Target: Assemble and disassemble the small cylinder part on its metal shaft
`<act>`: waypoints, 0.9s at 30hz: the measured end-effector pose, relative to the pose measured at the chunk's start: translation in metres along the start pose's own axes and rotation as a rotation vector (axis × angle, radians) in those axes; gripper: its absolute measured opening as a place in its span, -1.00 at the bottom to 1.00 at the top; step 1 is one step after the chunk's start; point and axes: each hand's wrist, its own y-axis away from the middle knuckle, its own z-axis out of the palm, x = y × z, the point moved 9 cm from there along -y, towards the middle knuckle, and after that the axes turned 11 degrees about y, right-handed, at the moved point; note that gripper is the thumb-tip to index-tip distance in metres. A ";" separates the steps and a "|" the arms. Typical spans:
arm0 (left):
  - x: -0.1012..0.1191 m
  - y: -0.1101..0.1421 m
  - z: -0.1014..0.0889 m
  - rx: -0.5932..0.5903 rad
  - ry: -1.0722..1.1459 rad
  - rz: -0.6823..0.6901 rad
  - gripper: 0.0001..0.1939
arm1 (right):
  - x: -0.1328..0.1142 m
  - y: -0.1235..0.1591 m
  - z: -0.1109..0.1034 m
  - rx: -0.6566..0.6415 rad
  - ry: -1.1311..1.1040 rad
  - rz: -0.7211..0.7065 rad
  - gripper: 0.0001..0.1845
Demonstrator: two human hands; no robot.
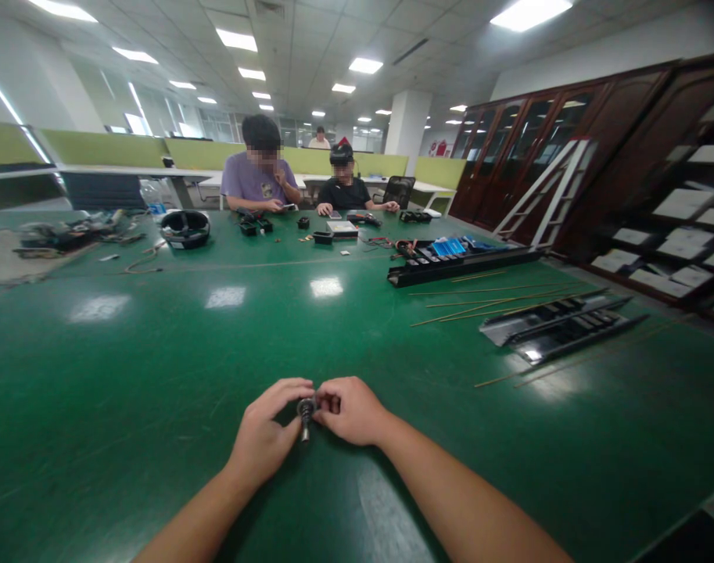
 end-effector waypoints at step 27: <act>-0.013 0.004 0.003 -0.031 0.037 -0.185 -0.53 | 0.000 0.001 -0.004 -0.009 -0.078 0.037 -0.87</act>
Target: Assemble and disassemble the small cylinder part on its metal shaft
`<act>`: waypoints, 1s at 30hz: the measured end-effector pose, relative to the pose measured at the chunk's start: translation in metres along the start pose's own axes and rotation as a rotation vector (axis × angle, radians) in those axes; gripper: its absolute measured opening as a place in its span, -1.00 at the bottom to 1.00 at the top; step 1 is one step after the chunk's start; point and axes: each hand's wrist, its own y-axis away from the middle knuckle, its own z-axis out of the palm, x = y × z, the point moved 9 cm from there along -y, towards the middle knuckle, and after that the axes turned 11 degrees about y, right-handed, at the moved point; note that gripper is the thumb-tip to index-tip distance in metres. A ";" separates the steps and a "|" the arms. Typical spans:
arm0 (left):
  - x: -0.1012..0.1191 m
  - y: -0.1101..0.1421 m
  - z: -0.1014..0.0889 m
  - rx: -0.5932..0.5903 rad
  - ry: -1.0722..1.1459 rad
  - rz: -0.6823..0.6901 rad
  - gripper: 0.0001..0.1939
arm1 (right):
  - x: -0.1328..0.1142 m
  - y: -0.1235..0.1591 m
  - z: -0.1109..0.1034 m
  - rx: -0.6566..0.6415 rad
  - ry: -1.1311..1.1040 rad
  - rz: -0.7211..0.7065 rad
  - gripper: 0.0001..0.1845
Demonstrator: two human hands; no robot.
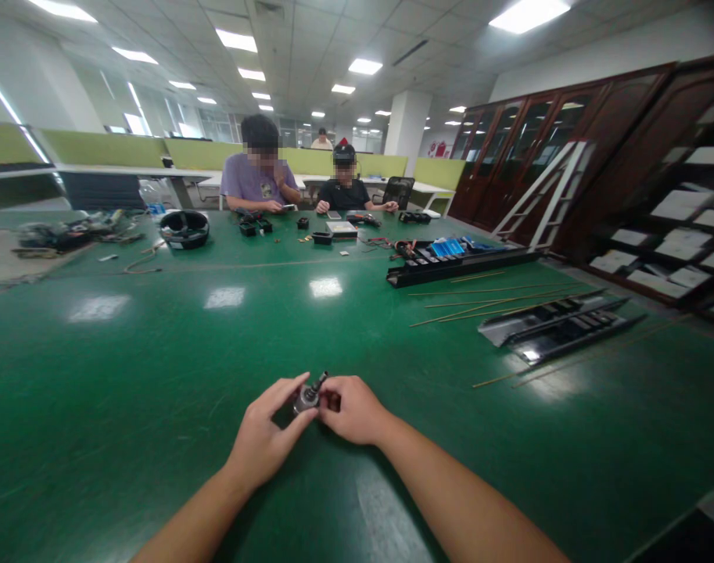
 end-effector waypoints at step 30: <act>-0.016 -0.004 -0.002 0.019 0.018 -0.096 -0.72 | -0.016 0.006 -0.034 0.283 -0.017 -0.035 -0.74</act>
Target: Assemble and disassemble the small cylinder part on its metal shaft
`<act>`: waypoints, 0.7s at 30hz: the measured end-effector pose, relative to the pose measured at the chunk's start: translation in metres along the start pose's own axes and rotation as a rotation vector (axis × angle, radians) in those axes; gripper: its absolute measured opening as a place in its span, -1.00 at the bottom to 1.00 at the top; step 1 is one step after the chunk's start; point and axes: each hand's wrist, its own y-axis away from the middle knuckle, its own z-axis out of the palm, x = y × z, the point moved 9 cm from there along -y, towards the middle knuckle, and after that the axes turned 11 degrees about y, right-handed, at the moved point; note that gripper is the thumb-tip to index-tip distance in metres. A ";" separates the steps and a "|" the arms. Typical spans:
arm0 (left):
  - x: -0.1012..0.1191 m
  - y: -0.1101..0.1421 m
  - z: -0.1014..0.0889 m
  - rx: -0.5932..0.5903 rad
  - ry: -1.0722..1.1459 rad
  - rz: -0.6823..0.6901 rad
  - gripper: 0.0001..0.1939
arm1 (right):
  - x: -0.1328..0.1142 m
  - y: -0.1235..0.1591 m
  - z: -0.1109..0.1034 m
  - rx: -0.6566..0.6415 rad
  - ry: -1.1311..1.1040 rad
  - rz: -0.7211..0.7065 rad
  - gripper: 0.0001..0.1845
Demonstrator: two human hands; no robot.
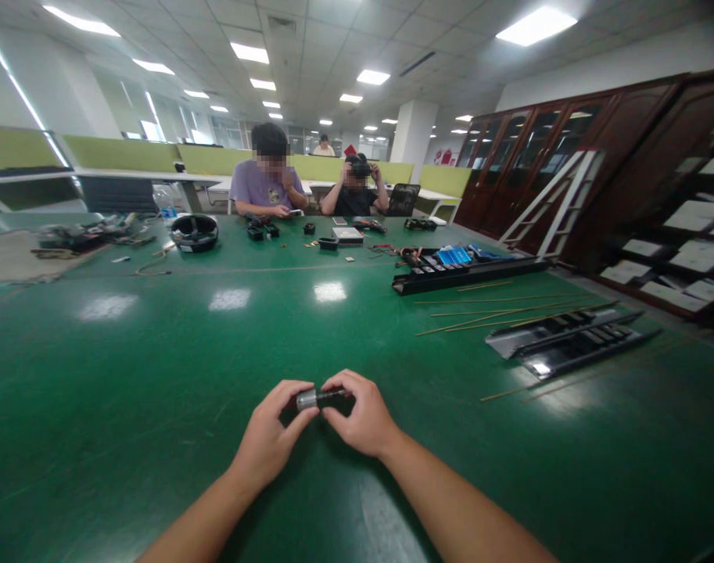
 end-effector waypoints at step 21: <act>0.001 -0.003 0.004 -0.026 0.027 -0.002 -0.77 | 0.007 0.000 0.003 -0.014 -0.004 0.002 -0.87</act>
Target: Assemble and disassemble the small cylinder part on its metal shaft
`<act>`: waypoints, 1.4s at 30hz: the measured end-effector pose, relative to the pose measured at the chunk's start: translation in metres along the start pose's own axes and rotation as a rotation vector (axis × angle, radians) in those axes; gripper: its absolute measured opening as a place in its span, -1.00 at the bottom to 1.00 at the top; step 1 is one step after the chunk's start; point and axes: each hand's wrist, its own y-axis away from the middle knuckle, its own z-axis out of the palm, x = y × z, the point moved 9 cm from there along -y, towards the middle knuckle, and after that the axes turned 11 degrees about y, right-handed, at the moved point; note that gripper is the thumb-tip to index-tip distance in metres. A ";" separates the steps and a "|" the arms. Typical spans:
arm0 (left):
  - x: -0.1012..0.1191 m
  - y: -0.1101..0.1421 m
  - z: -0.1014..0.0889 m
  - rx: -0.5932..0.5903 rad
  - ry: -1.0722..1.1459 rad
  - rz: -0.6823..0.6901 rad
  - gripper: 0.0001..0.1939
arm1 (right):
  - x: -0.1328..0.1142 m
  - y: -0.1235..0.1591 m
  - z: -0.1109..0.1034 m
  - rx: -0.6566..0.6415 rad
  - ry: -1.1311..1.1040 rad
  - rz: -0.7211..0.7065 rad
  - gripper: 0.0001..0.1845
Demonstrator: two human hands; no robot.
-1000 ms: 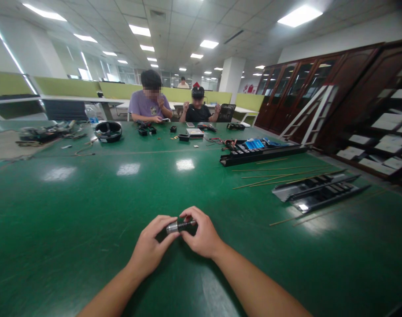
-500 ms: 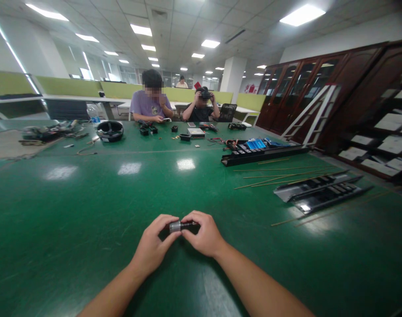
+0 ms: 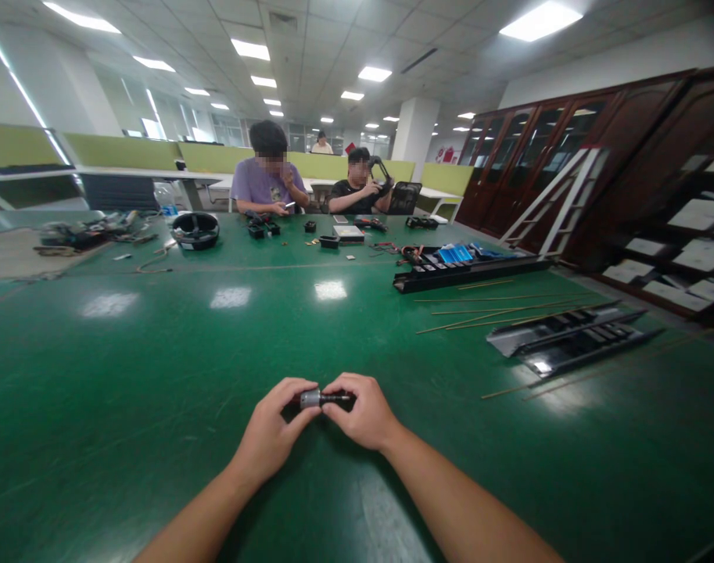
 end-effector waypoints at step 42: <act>-0.003 0.000 0.000 0.017 -0.005 -0.018 -0.77 | 0.006 -0.003 -0.001 -0.006 -0.020 0.044 -0.91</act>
